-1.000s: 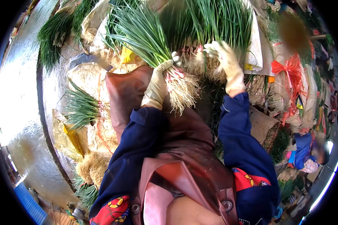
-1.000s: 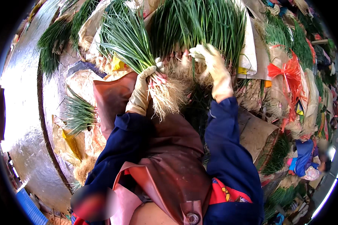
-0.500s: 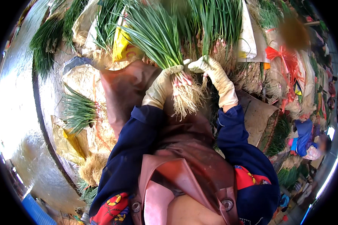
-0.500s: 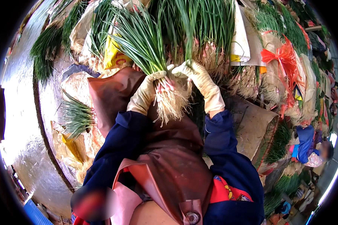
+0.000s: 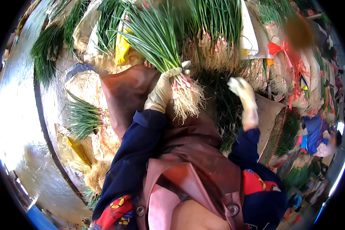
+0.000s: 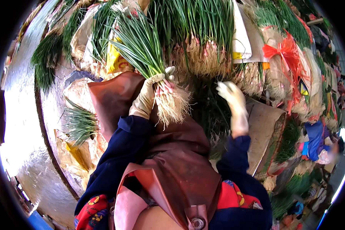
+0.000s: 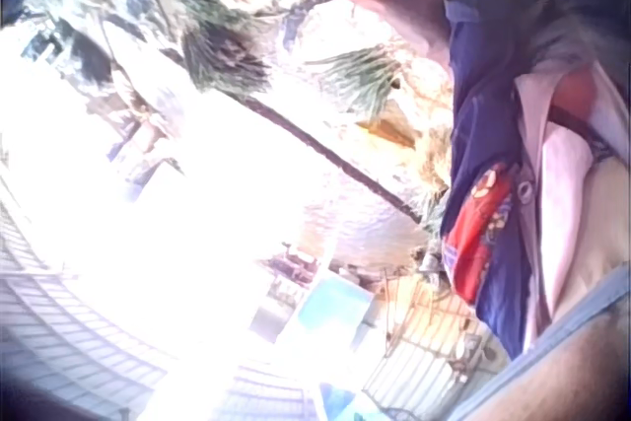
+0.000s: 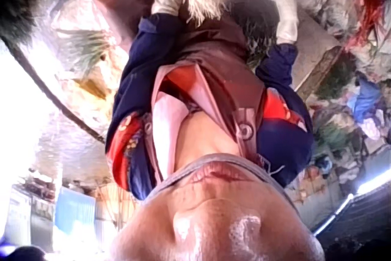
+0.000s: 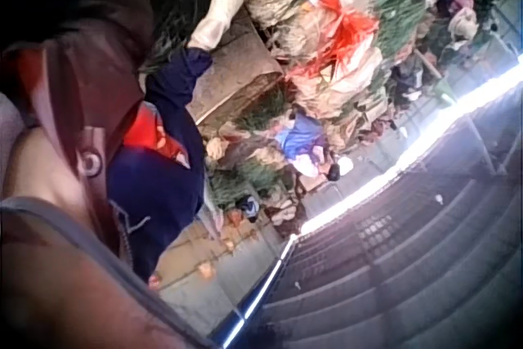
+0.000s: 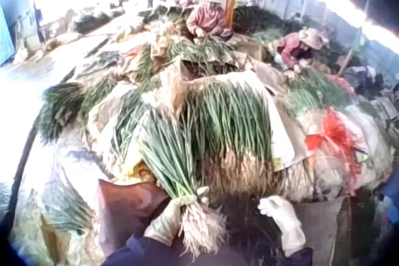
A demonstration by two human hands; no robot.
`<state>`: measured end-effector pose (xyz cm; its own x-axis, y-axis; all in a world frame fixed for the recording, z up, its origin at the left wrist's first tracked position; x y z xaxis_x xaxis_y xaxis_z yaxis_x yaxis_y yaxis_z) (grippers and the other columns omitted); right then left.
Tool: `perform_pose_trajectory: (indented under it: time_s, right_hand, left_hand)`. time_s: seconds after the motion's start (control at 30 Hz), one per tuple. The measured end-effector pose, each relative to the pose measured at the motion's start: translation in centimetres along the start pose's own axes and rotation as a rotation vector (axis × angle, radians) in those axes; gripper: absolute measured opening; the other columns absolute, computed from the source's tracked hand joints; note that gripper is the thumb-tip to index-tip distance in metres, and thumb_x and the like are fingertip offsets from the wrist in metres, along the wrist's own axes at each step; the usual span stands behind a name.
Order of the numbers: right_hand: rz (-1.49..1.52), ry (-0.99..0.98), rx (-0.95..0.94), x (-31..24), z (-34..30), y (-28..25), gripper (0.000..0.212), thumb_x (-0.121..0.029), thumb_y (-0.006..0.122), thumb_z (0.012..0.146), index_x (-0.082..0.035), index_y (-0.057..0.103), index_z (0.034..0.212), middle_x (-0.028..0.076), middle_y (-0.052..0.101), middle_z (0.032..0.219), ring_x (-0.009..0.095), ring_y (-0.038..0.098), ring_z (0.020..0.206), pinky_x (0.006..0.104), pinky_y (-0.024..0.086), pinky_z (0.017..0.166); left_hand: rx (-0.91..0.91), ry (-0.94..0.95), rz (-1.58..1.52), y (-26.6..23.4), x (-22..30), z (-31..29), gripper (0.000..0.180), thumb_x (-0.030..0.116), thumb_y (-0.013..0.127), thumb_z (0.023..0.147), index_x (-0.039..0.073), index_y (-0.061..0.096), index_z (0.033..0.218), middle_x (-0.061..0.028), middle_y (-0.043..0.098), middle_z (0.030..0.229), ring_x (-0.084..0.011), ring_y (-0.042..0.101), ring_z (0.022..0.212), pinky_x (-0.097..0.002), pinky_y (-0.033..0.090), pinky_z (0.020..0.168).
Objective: The person, wearing gloves and an apron, gathers bundles of green onions, removes loose or damaged outer layers by hand, and secures the roots of each bunch using a red tie.
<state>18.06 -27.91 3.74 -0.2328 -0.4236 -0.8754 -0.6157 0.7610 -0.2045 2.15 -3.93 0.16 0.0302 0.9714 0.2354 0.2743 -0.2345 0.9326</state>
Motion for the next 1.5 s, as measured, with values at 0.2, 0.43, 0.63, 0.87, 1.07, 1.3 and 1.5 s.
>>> perform_pose_trajectory:
  time_s: [0.2, 0.43, 0.63, 0.87, 1.07, 1.3, 1.5]
  right_hand:
    - [0.011, -0.053, -0.315, -5.9, 12.3, 16.2, 0.045, -0.038, 0.064, 0.082, 0.0, 0.06, 0.107, 0.014, 0.064, 0.104, 0.026, 0.059, 0.091, 0.0352, 0.044, 0.085]
    - [-0.527, -0.33, -0.222, -8.5, 6.5, 18.4, 0.025, -0.035, 0.061, 0.085, -0.009, 0.06, 0.084, 0.009, 0.064, 0.075, 0.025, 0.06, 0.068, 0.0382, 0.047, 0.065]
    - [-0.399, -0.069, 0.173, -4.5, 8.9, 5.3, 0.019, -0.026, 0.065, 0.083, -0.008, 0.058, 0.087, 0.008, 0.062, 0.091, 0.017, 0.059, 0.081, 0.0306, 0.047, 0.071]
    - [-1.152, 0.015, 0.044, -9.3, 7.2, 7.2, 0.037, -0.044, 0.048, 0.09, -0.01, 0.059, 0.099, 0.007, 0.064, 0.087, 0.019, 0.061, 0.076, 0.0333, 0.047, 0.074]
    - [-1.281, 0.012, 0.015, -11.4, 17.9, 17.9, 0.049, -0.056, 0.052, 0.084, -0.01, 0.064, 0.096, 0.007, 0.066, 0.081, 0.023, 0.064, 0.074, 0.0391, 0.049, 0.071]
    - [-0.314, -0.063, -0.361, -11.0, 14.6, 15.3, 0.022, -0.029, 0.059, 0.088, -0.008, 0.067, 0.091, 0.0, 0.068, 0.081, 0.008, 0.058, 0.063, 0.0253, 0.045, 0.056]
    - [-0.935, -0.473, -0.156, -10.2, 9.9, 18.4, 0.022, -0.028, 0.051, 0.09, -0.007, 0.058, 0.088, 0.01, 0.063, 0.085, 0.028, 0.061, 0.075, 0.0388, 0.047, 0.071]
  left_hand:
    - [0.008, -0.008, -0.043, 2.1, -1.0, 0.3, 0.061, 0.019, 0.054, 0.084, -0.003, 0.033, 0.136, -0.0197, 0.062, 0.097, -0.0274, 0.064, 0.075, -0.036, 0.055, 0.069]
    - [0.235, 0.142, 0.111, -0.5, 0.7, -2.0, 0.041, 0.013, 0.053, 0.085, -0.004, 0.048, 0.122, -0.0197, 0.064, 0.086, -0.0229, 0.063, 0.062, -0.0269, 0.052, 0.053]
    - [0.021, 0.18, -0.133, 1.7, 0.8, -2.4, 0.046, 0.013, 0.056, 0.081, -0.002, 0.046, 0.124, -0.0107, 0.059, 0.099, -0.0254, 0.062, 0.076, -0.038, 0.055, 0.066]
    - [-0.002, 0.392, -0.185, 0.6, 2.0, -2.2, 0.056, 0.013, 0.054, 0.084, 0.0, 0.034, 0.135, -0.0165, 0.046, 0.132, -0.0282, 0.055, 0.107, -0.0402, 0.048, 0.088]
    - [-0.114, 0.25, -0.323, 1.1, 1.6, -1.2, 0.057, 0.012, 0.055, 0.082, 0.002, 0.036, 0.134, -0.0147, 0.057, 0.101, -0.0304, 0.059, 0.087, -0.0413, 0.051, 0.081]
    - [0.059, 0.364, -0.159, 0.5, 2.5, -1.3, 0.056, 0.01, 0.057, 0.079, -0.001, 0.04, 0.131, -0.0162, 0.053, 0.12, -0.0303, 0.057, 0.099, -0.0414, 0.052, 0.08]
    - [0.138, 0.173, -0.134, 0.7, 1.5, -0.8, 0.045, 0.009, 0.056, 0.081, -0.001, 0.047, 0.123, -0.0193, 0.058, 0.112, -0.0315, 0.061, 0.094, -0.0427, 0.053, 0.078]
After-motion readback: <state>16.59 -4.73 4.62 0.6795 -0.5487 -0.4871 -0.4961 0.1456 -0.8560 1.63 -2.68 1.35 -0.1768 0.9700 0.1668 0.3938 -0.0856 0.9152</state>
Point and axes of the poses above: each hand's wrist, its own z-axis towards the middle knuckle, its own y-axis out of the palm, x = y × z, the point moved 5 cm from there along z, towards the middle knuckle
